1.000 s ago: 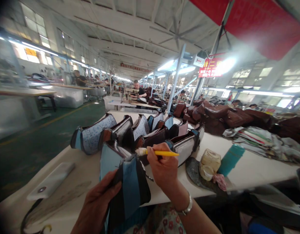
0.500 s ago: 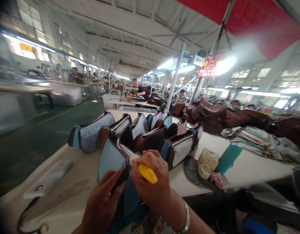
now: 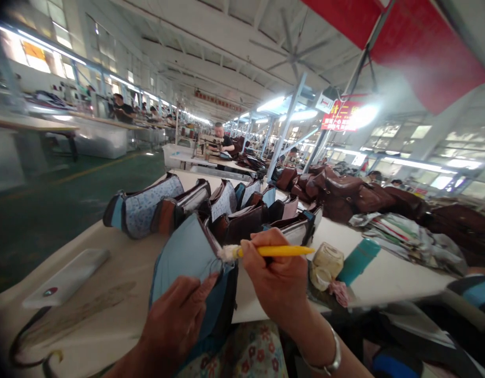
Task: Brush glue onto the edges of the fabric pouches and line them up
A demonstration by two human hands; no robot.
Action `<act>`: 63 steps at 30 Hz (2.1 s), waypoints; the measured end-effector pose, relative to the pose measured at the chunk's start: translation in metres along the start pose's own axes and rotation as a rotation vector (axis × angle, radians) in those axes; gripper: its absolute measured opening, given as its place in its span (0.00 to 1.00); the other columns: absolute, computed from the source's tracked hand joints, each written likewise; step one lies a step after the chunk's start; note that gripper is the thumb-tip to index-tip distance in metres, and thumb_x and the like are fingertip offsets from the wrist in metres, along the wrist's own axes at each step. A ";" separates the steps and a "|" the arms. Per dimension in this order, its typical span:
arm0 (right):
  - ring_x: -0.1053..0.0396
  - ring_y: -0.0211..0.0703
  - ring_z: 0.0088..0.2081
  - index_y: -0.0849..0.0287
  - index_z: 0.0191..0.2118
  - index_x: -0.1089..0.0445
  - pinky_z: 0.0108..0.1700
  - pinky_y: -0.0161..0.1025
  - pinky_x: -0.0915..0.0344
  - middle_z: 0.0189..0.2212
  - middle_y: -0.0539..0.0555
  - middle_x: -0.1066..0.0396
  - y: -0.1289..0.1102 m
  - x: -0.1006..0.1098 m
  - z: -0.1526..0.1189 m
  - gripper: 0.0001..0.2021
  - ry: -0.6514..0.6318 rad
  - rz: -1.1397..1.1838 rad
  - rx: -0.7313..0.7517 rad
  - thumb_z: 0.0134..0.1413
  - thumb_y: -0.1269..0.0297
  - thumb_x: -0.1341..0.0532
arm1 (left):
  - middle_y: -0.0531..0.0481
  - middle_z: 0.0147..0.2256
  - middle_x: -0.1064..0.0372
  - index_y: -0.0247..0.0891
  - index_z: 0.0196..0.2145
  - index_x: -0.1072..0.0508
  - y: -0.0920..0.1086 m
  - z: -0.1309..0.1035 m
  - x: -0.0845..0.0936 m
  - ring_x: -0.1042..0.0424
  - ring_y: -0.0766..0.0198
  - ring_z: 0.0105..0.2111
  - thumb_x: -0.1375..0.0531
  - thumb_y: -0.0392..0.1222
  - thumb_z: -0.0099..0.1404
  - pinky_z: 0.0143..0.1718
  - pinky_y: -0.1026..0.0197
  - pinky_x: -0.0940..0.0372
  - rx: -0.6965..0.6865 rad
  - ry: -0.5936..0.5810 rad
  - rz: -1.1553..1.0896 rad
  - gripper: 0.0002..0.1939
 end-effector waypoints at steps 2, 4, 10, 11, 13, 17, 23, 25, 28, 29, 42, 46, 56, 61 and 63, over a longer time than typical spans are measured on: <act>0.30 0.38 0.28 0.56 0.28 0.33 0.29 0.34 0.35 0.24 0.49 0.30 -0.004 -0.012 0.002 0.09 -0.178 -0.032 0.008 0.59 0.63 0.38 | 0.47 0.31 0.36 0.28 0.52 0.31 0.006 0.001 -0.002 0.38 0.62 0.29 0.48 0.29 0.71 0.29 0.61 0.36 -0.037 -0.003 0.043 0.14; 0.37 0.35 0.23 0.56 0.25 0.36 0.26 0.34 0.42 0.19 0.46 0.36 -0.003 -0.027 0.003 0.11 -0.410 -0.135 0.028 0.58 0.64 0.39 | 0.48 0.31 0.36 0.29 0.49 0.29 0.011 0.000 -0.005 0.38 0.62 0.30 0.47 0.30 0.71 0.30 0.60 0.36 -0.062 -0.024 0.067 0.12; 0.42 0.35 0.21 0.56 0.24 0.40 0.26 0.34 0.48 0.18 0.45 0.40 0.003 -0.027 0.016 0.12 -0.492 -0.316 0.026 0.57 0.64 0.41 | 0.48 0.32 0.37 0.29 0.49 0.29 0.021 -0.007 -0.017 0.38 0.60 0.31 0.44 0.29 0.69 0.29 0.57 0.39 -0.100 -0.059 0.133 0.11; 0.42 0.34 0.21 0.56 0.24 0.40 0.26 0.34 0.48 0.18 0.45 0.40 0.003 -0.030 0.015 0.12 -0.521 -0.306 0.019 0.57 0.63 0.41 | 0.48 0.32 0.37 0.28 0.49 0.29 0.021 -0.008 -0.018 0.38 0.60 0.31 0.44 0.29 0.69 0.29 0.57 0.39 -0.105 -0.065 0.133 0.12; 0.43 0.35 0.20 0.56 0.24 0.40 0.25 0.35 0.50 0.17 0.45 0.41 0.005 -0.039 0.011 0.11 -0.630 -0.368 0.030 0.55 0.65 0.41 | 0.48 0.31 0.38 0.29 0.48 0.29 0.022 -0.008 -0.021 0.38 0.60 0.30 0.45 0.29 0.69 0.29 0.57 0.40 -0.107 -0.088 0.123 0.11; 0.42 0.38 0.22 0.56 0.25 0.39 0.28 0.37 0.52 0.18 0.46 0.39 0.009 -0.045 0.009 0.08 -0.641 -0.582 0.112 0.52 0.66 0.40 | 0.48 0.30 0.38 0.28 0.47 0.29 0.026 -0.005 -0.022 0.39 0.60 0.30 0.47 0.29 0.70 0.28 0.57 0.39 -0.131 -0.117 0.100 0.11; 0.42 0.37 0.20 0.56 0.25 0.37 0.26 0.38 0.53 0.17 0.46 0.39 0.010 -0.056 0.001 0.07 -0.732 -0.560 0.156 0.51 0.67 0.40 | 0.48 0.30 0.36 0.30 0.47 0.29 0.031 -0.006 -0.021 0.37 0.61 0.29 0.51 0.28 0.71 0.28 0.58 0.37 -0.147 -0.112 0.093 0.13; 0.41 0.37 0.20 0.56 0.25 0.36 0.27 0.38 0.53 0.17 0.46 0.39 0.015 -0.047 0.007 0.07 -0.652 -0.555 0.130 0.51 0.66 0.40 | 0.48 0.31 0.35 0.31 0.48 0.29 0.028 -0.009 -0.020 0.37 0.61 0.29 0.51 0.28 0.71 0.29 0.58 0.35 -0.145 -0.110 0.093 0.14; 0.42 0.36 0.20 0.57 0.26 0.35 0.25 0.36 0.49 0.16 0.45 0.39 0.036 -0.007 0.020 0.10 -0.320 -0.250 -0.146 0.54 0.60 0.38 | 0.48 0.31 0.33 0.30 0.48 0.29 0.019 -0.010 -0.008 0.36 0.61 0.29 0.48 0.28 0.70 0.30 0.58 0.34 -0.151 -0.050 0.104 0.12; 0.44 0.35 0.18 0.56 0.26 0.36 0.24 0.35 0.47 0.15 0.44 0.42 0.048 0.006 0.018 0.11 -0.208 -0.066 -0.268 0.53 0.58 0.37 | 0.48 0.30 0.33 0.30 0.48 0.29 0.015 -0.009 0.000 0.36 0.62 0.28 0.48 0.29 0.70 0.30 0.59 0.34 -0.157 -0.030 0.092 0.12; 0.65 0.28 0.14 0.54 0.27 0.39 0.54 0.59 0.31 0.13 0.37 0.50 0.006 -0.077 -0.084 0.10 -0.236 1.509 -0.749 0.51 0.57 0.38 | 0.50 0.36 0.28 0.41 0.40 0.27 -0.054 0.001 0.106 0.26 0.62 0.34 0.44 0.40 0.70 0.35 0.65 0.31 0.311 0.124 -0.024 0.06; 0.64 0.27 0.13 0.55 0.28 0.36 0.53 0.55 0.30 0.13 0.37 0.46 -0.021 -0.107 -0.087 0.08 -0.314 1.711 -0.784 0.54 0.61 0.39 | 0.48 0.41 0.30 0.44 0.48 0.26 -0.059 -0.010 0.102 0.26 0.63 0.37 0.48 0.42 0.72 0.37 0.64 0.31 0.333 -0.059 0.074 0.13; 0.64 0.27 0.13 0.59 0.23 0.31 0.40 0.37 0.26 0.11 0.40 0.44 -0.045 -0.170 -0.124 0.07 -0.410 1.970 -1.082 0.50 0.66 0.40 | 0.48 0.38 0.29 0.41 0.36 0.28 -0.091 -0.012 0.118 0.29 0.53 0.38 0.43 0.63 0.63 0.42 0.52 0.36 0.864 -0.259 0.078 0.21; 0.64 0.26 0.12 0.59 0.23 0.31 0.42 0.39 0.26 0.09 0.39 0.47 -0.044 -0.170 -0.131 0.08 -0.415 1.907 -1.128 0.51 0.66 0.38 | 0.47 0.36 0.32 0.40 0.34 0.29 -0.103 -0.010 0.122 0.31 0.54 0.38 0.48 0.52 0.68 0.42 0.52 0.39 0.827 -0.262 0.067 0.15; 0.65 0.26 0.12 0.58 0.25 0.30 0.28 0.32 0.30 0.08 0.38 0.48 -0.034 -0.158 -0.115 0.08 -0.339 1.803 -1.095 0.51 0.64 0.35 | 0.48 0.34 0.34 0.40 0.31 0.30 -0.106 -0.012 0.122 0.32 0.55 0.38 0.51 0.51 0.69 0.42 0.53 0.40 0.812 -0.250 0.006 0.17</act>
Point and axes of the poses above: each hand's wrist, its own z-axis towards the middle knuckle, its own x-axis out of the back of the hand, y = z × x, the point moved 7 cm from there along z, towards the middle knuckle
